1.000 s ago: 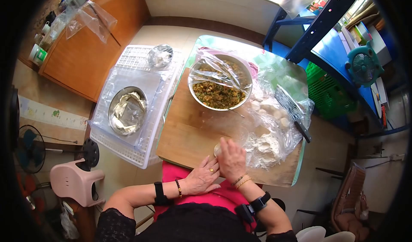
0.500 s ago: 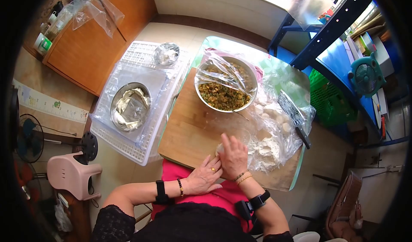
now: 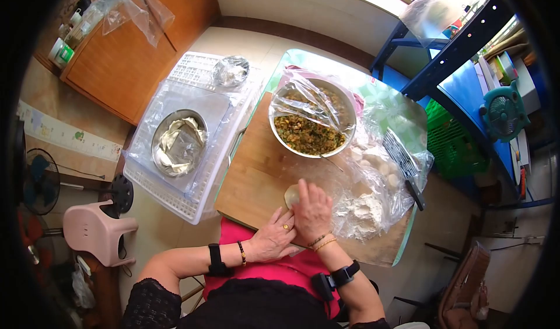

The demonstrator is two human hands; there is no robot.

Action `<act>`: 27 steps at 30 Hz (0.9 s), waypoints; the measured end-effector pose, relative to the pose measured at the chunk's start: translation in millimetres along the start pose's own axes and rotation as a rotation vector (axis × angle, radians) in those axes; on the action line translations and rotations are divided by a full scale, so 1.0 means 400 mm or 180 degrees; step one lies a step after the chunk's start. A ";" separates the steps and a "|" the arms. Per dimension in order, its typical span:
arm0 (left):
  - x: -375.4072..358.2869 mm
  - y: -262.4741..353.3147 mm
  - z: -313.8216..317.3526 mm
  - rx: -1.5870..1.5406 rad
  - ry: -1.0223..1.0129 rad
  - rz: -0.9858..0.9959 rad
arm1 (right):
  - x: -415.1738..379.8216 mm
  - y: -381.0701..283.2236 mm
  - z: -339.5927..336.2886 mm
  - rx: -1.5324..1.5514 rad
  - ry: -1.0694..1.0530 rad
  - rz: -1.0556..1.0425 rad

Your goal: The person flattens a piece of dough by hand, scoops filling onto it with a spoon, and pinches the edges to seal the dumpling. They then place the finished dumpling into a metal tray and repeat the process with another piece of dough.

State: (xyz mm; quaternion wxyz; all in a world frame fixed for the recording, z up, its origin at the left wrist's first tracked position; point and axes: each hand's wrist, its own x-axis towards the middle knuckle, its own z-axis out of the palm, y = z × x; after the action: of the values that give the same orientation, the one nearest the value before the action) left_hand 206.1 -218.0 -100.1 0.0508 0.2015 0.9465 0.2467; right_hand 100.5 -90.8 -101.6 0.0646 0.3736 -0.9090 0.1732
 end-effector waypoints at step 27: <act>0.026 -0.016 0.001 0.0115 0.0620 -0.0513 | 0.016 0.130 -0.025 0.1124 0.0701 0.0829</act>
State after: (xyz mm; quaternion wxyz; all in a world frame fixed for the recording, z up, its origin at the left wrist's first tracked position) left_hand 194.3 -218.6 -103.3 -0.0253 0.1007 0.9644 0.2432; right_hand 59.5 -56.8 -104.5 0.0741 0.2376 -0.8926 0.3760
